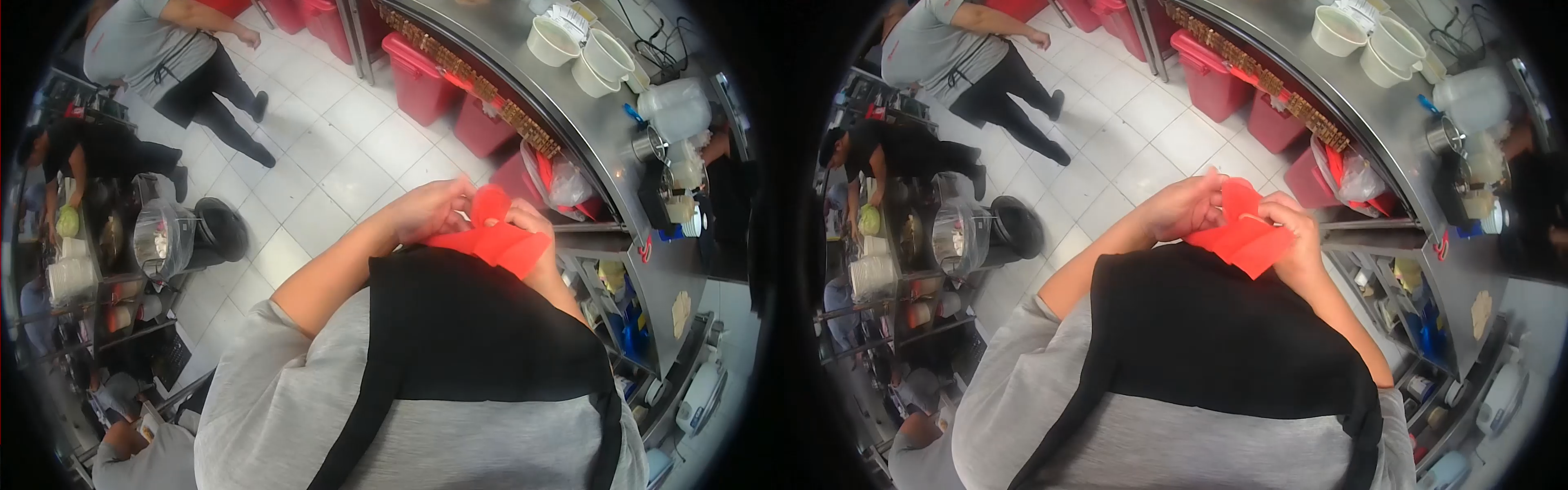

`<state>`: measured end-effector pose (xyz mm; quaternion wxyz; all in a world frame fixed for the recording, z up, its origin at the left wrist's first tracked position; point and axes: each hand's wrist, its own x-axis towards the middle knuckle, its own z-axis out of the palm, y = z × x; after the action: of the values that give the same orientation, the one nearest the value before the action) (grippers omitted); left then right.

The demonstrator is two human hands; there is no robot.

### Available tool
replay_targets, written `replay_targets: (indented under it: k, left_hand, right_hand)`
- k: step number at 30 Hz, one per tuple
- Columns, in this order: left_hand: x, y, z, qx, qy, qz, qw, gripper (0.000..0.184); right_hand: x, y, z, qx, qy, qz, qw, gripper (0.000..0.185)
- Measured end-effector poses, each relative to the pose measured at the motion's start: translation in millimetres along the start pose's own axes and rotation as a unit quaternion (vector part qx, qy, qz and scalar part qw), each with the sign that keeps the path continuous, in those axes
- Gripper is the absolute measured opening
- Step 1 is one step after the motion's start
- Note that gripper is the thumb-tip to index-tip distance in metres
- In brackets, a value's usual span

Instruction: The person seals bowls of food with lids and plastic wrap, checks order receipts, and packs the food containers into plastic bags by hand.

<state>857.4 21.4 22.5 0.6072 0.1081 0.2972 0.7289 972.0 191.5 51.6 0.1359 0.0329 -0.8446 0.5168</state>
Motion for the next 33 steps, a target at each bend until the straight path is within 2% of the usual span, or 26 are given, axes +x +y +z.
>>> replay_targets:
  k: [1,4,5,7,8,9,10,11,13,14,15,16,17,18,20,21,22,23,24,26,27,29,30,31,32,33]
  left_hand:
    - [-6.6,-0.1,10.9,0.045,0.019,-0.006,0.999,0.022]
    - [-11.4,-16.4,15.3,0.1,-0.066,0.045,0.992,0.019]
    - [-13.4,-16.1,24.6,0.094,-0.039,0.033,0.994,0.017]
    - [-14.9,-21.4,28.8,0.123,-0.014,0.01,0.992,0.014]
    - [-12.8,-17.7,28.2,0.148,0.004,0.011,0.989,0.013]
    - [0.7,-31.2,7.9,0.107,-0.067,0.025,0.992,0.011]
    - [7.2,-39.6,3.5,0.06,-0.091,0.042,0.993,0.015]
    - [-0.2,-31.5,29.8,0.021,-0.111,0.048,0.992,0.018]
    - [27.9,-53.9,14.8,0.003,-0.2,0.085,0.976,0.023]
    - [20.6,-49.0,27.2,0.043,-0.172,0.095,0.98,0.024]
    - [19.4,-45.6,32.6,0.01,-0.182,0.062,0.981,0.021]
    - [21.4,-52.5,36.4,-0.085,-0.063,0.024,0.994,0.021]
    - [29.6,-58.3,30.5,-0.09,-0.049,0.019,0.995,0.025]
    - [34.3,-59.6,28.4,-0.12,-0.036,-0.032,0.992,0.027]
    - [42.4,-63.4,27.1,-0.122,-0.034,-0.04,0.991,0.028]
    - [60.9,-63.8,9.5,-0.184,-0.121,-0.031,0.975,0.028]
    - [86.6,-63.9,-20.7,-0.244,-0.204,-0.026,0.948,0.027]
    - [101.5,-65.2,-34.0,-0.301,-0.284,-0.022,0.91,0.027]
    - [91.2,-40.5,-9.6,-0.153,0.015,0.037,0.987,0.024]
    - [41.0,15.5,69.8,-0.145,0.087,0.111,0.979,0.019]
    - [52.4,12.0,70.2,-0.058,0.11,0.152,0.981,0.018]
    - [65.5,0.7,89.1,0.157,0.158,0.199,0.954,0.016]
    - [61.8,-8.3,115.8,0.284,0.174,0.2,0.921,0.015]
    - [68.3,-17.9,137.4,0.41,0.176,0.2,0.873,0.014]
    - [89.0,-42.5,145.4,0.422,0.155,0.218,0.866,0.012]
    - [100.2,-61.3,162.5,0.44,0.109,0.248,0.856,0.011]
  right_hand:
    - [-4.4,-10.6,2.7,0.014,0.001,0.053,0.998,0.012]
    - [-18.2,-32.3,17.1,0.101,0.118,0.088,0.984,0.014]
    - [-23.2,-35.9,14.7,0.122,0.116,0.104,0.98,0.016]
    - [-36.9,-33.0,7.7,-0.078,0.119,0.034,0.989,0.018]
    - [-35.3,-29.7,4.1,-0.174,0.122,-0.017,0.977,0.019]
    - [-31.8,-29.6,1.0,-0.201,0.144,-0.086,0.965,0.019]
    - [-29.6,-28.7,-1.7,-0.226,0.166,-0.163,0.946,0.02]
    - [-34.5,-15.6,-1.1,-0.184,0.202,-0.101,0.956,0.019]
    - [-34.7,-27.8,-4.0,-0.249,0.2,-0.155,0.935,0.016]
    - [-34.4,-33.3,-5.4,-0.28,0.202,-0.182,0.921,0.015]
    - [-43.0,-18.5,-10.7,-0.289,0.194,-0.195,0.917,0.014]
    - [-47.6,-17.0,-13.9,-0.253,0.205,-0.19,0.926,0.013]
    - [-52.0,-15.7,-17.2,-0.217,0.216,-0.185,0.934,0.012]
    - [-55.0,-29.5,-10.9,-0.131,0.242,-0.163,0.947,0.011]
    - [-81.3,-17.3,-17.1,0.031,0.212,-0.13,0.968,0.012]
    - [-91.8,-12.4,-23.1,0.112,0.197,-0.107,0.968,0.012]
    - [-98.7,-14.7,-32.3,0.076,0.164,-0.167,0.969,0.01]
    - [-118.0,-8.1,-46.1,-0.048,0.13,-0.073,0.988,0.011]
    - [-137.4,-1.4,-60.0,-0.183,0.073,0.009,0.98,0.013]
    - [-193.2,93.1,-87.9,-0.115,-0.011,0.156,0.981,0.017]
    - [-221.4,141.5,-102.1,-0.092,-0.048,0.23,0.968,0.019]
    - [-217.4,101.2,-115.2,-0.03,0.187,0.122,0.974,0.027]
    - [-210.4,63.6,-117.9,0.002,0.309,0.07,0.948,0.03]
    - [-195.9,26.2,-121.6,-0.036,0.349,0.01,0.936,0.035]
    - [-177.9,-11.3,-126.6,-0.08,0.392,-0.046,0.915,0.04]
    - [-158.6,-46.3,-128.7,-0.173,0.34,-0.08,0.921,0.045]
